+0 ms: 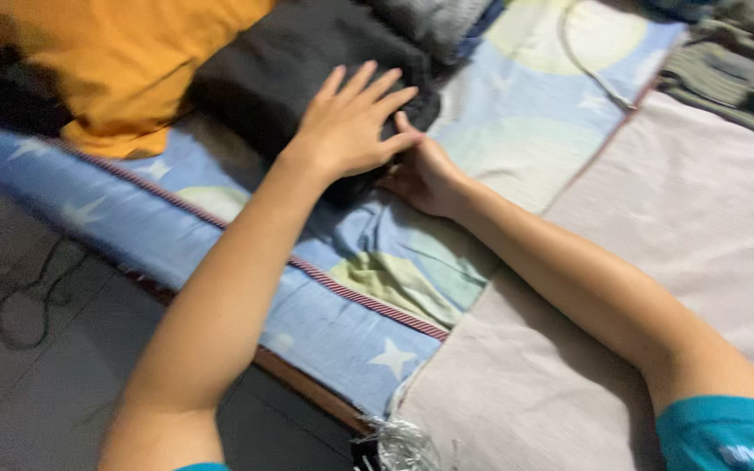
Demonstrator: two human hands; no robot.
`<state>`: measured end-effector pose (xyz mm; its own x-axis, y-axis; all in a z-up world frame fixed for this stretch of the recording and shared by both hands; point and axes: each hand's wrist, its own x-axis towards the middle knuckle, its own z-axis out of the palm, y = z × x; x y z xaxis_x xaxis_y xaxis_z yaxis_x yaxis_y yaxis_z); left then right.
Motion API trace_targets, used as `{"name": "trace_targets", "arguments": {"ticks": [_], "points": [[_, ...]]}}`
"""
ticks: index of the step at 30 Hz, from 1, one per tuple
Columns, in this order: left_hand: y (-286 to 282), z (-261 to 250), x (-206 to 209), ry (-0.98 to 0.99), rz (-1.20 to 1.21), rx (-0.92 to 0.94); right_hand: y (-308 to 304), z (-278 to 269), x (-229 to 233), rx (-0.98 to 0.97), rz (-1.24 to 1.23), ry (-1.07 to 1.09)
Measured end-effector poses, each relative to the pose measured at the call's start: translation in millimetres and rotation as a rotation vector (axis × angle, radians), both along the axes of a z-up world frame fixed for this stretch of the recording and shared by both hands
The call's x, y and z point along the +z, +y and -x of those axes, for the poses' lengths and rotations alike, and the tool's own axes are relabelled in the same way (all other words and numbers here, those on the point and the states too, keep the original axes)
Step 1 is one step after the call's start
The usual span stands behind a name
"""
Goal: The person picks up a shirt, spreads it out on the bed, aligns the sleeves, and folds it into a compact rectangle before placing it onto a stack.
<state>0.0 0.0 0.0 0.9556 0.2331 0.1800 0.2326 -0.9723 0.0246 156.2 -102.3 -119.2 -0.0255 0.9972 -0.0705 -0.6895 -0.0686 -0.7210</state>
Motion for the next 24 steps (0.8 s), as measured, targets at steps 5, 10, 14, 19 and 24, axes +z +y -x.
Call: {"name": "trace_targets", "arguments": {"ticks": [5, 10, 14, 19, 24], "points": [[-15, 0, 16, 0.059, -0.035, 0.039, -64, 15, 77, -0.178, 0.161, -0.249], [-23, -8, 6, 0.086, -0.221, 0.128, -182, -27, 116, -0.343, 0.160, -0.479], [-35, -12, -7, 0.078, -0.384, 0.218, -280, -74, 130, -0.513, 0.124, -0.693], [-80, -19, 4, -0.109, -0.711, 0.027, -385, -128, 122, -0.636, 0.300, -1.572], [-169, -71, 10, -0.183, -0.247, -0.370, -441, -163, 88, -0.698, 0.230, -2.122]]}}
